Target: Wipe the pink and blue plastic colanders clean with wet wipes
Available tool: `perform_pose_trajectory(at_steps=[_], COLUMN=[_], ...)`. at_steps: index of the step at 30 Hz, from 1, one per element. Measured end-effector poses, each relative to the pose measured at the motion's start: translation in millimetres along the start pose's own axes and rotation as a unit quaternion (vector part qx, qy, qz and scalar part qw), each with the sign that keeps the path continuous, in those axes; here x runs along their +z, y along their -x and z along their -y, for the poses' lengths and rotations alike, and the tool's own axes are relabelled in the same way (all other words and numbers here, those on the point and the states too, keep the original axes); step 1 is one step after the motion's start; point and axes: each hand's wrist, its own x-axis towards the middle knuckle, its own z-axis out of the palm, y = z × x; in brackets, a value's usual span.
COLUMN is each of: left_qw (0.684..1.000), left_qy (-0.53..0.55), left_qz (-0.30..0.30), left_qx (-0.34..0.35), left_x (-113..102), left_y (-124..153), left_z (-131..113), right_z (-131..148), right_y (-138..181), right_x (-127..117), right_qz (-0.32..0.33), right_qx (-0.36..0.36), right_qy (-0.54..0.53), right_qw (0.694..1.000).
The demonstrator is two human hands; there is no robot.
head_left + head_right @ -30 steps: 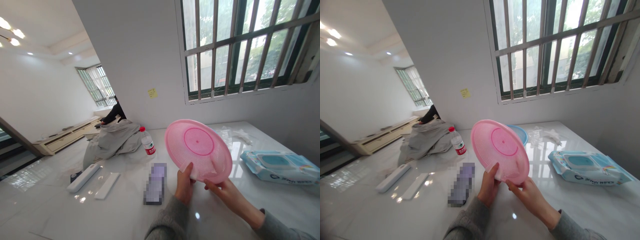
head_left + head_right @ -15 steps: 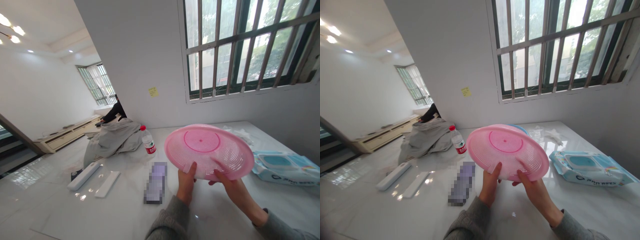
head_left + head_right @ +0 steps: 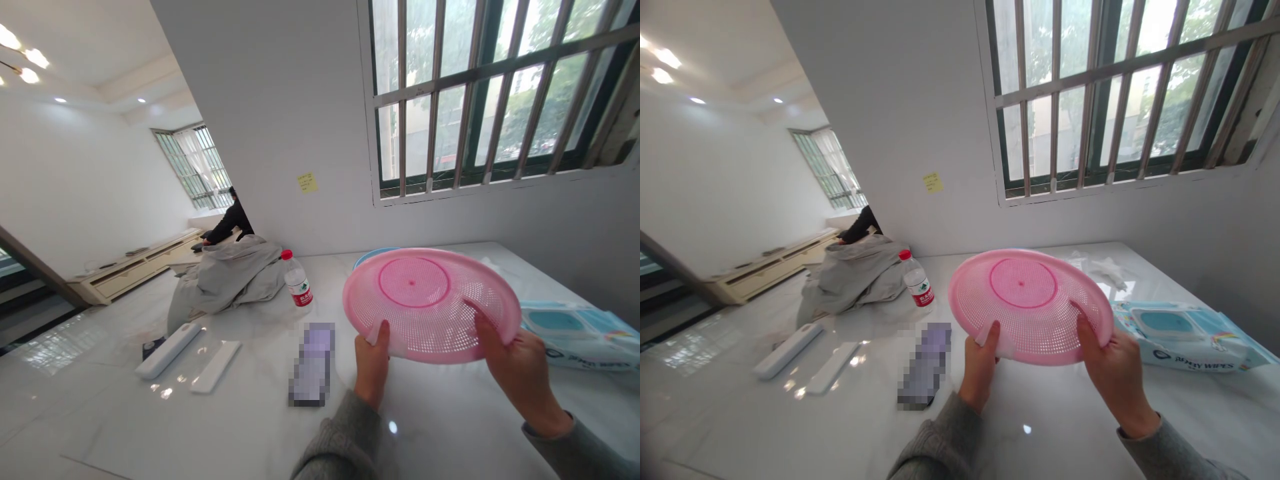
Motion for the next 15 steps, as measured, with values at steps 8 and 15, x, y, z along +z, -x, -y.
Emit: perform_pose_trajectory(at_steps=[8,15], left_qw=[0.995,0.988], left_qy=[0.080,0.131], left_qz=[-0.023,-0.031], left_qx=[-0.048,-0.070], left_x=[-1,1], left_y=[-2,1], left_z=[0,-5], right_z=[-10,-10], right_y=[10,23], right_x=[29,47], right_qz=[0.077,0.107], right_qx=[0.068,0.127], right_qy=[-0.064,-0.154], right_qw=[0.993,0.974])
